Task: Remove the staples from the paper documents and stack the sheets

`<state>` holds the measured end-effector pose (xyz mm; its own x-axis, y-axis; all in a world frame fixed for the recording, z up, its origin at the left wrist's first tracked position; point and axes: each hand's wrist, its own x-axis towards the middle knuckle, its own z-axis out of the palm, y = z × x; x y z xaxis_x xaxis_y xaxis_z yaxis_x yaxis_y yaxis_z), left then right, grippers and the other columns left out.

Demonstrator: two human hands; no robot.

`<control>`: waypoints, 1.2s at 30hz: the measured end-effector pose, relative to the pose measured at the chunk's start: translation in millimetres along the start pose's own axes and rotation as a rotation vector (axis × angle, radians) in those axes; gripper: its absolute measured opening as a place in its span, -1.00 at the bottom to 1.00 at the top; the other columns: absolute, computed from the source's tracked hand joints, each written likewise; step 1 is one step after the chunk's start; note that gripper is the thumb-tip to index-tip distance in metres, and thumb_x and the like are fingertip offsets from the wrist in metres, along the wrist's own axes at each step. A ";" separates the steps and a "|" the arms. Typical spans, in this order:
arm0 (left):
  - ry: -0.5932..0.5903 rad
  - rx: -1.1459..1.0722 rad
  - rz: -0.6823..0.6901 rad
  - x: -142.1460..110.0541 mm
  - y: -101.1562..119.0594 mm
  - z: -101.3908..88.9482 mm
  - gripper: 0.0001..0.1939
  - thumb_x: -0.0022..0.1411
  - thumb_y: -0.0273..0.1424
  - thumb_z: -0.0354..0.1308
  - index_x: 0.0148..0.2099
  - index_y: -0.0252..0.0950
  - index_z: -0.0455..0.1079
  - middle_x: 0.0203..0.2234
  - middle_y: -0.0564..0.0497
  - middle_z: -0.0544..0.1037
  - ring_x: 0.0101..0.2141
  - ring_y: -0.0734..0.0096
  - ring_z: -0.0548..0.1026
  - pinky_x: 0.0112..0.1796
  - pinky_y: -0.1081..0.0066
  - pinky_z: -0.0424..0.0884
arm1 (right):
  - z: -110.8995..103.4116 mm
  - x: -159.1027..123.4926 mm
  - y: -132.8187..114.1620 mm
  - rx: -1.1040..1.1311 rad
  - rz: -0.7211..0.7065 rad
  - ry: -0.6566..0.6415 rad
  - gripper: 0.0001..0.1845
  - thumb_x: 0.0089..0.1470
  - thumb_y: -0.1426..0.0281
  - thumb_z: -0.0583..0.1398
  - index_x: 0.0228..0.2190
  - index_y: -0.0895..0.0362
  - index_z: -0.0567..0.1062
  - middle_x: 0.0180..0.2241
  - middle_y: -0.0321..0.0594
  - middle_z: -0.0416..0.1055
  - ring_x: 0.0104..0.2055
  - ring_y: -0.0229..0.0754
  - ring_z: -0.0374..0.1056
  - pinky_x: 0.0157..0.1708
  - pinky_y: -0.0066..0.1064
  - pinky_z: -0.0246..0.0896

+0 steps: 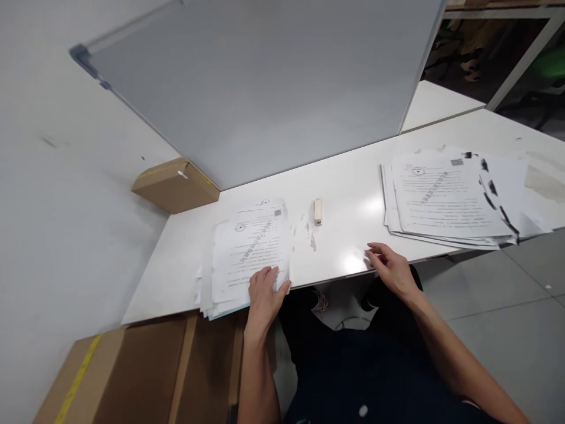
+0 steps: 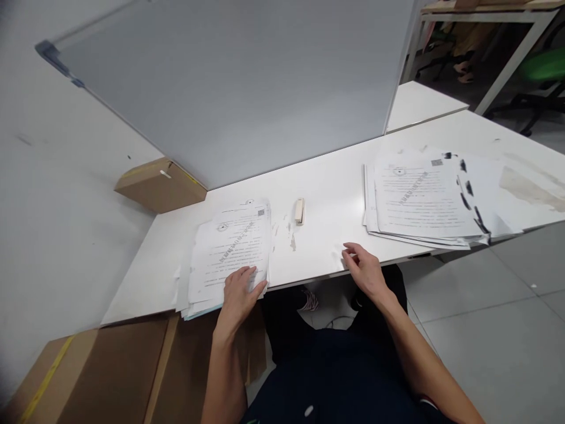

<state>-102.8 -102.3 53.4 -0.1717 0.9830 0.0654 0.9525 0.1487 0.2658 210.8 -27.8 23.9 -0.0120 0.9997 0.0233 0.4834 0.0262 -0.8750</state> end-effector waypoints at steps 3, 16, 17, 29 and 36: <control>-0.002 -0.070 0.044 -1.1 -1.6 -3.4 -0.72 0.22 -0.28 -0.05 -0.17 -0.26 0.44 -0.18 -0.09 0.47 -0.10 0.18 0.33 -0.04 0.20 0.22 | 6.0 0.3 -0.8 -0.059 -0.069 -0.028 -0.69 0.07 0.24 0.09 -0.17 0.11 0.43 -0.33 -0.17 0.50 -0.38 -0.16 0.42 -0.33 -0.35 0.29; 0.035 -0.603 -0.285 -3.7 -2.6 -13.7 -0.75 0.08 -0.19 0.11 -0.43 -0.28 0.41 -0.49 0.03 0.48 -0.39 0.36 0.41 -0.31 0.40 0.29 | 9.2 3.3 -2.3 -0.156 -0.075 -0.077 -0.67 0.07 0.23 0.07 -0.16 0.11 0.43 -0.33 -0.17 0.50 -0.37 -0.14 0.40 -0.32 -0.31 0.26; 0.044 -0.630 -0.311 -3.6 -2.1 -14.1 -0.75 0.06 -0.18 0.14 -0.43 -0.28 0.40 -0.51 0.04 0.47 -0.41 0.38 0.40 -0.33 0.41 0.29 | 9.8 3.0 -4.8 -0.136 -0.065 -0.082 -0.66 0.07 0.23 0.07 -0.16 0.11 0.43 -0.34 -0.16 0.50 -0.38 -0.15 0.40 -0.33 -0.31 0.27; 0.300 -0.719 -0.323 -10.6 13.9 -23.3 -0.68 0.15 -0.18 0.08 -0.52 -0.28 0.20 -0.63 0.14 0.20 -0.54 0.54 0.19 -0.49 0.50 0.17 | 46.5 -16.2 -48.1 0.249 0.009 -0.396 -0.62 0.10 0.11 0.05 -0.21 0.11 0.43 -0.37 -0.17 0.47 -0.46 -0.19 0.37 -0.44 -0.35 0.28; 0.300 -0.392 0.419 -33.8 69.5 1.6 -0.82 0.23 -0.44 0.02 -0.43 -0.28 0.32 -0.55 0.05 0.40 -0.42 0.44 0.33 -0.34 0.40 0.26 | 65.6 -15.8 -68.9 0.711 0.319 -0.781 -0.48 0.08 0.00 0.00 -0.13 0.12 0.39 -0.23 -0.10 0.45 -0.42 -0.20 0.40 -0.42 -0.31 0.36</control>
<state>-30.3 -125.0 68.2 0.0783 0.8679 0.4905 0.8011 -0.3476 0.4872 120.3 -45.4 52.1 -0.6472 0.6794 -0.3457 -0.0483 -0.4892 -0.8708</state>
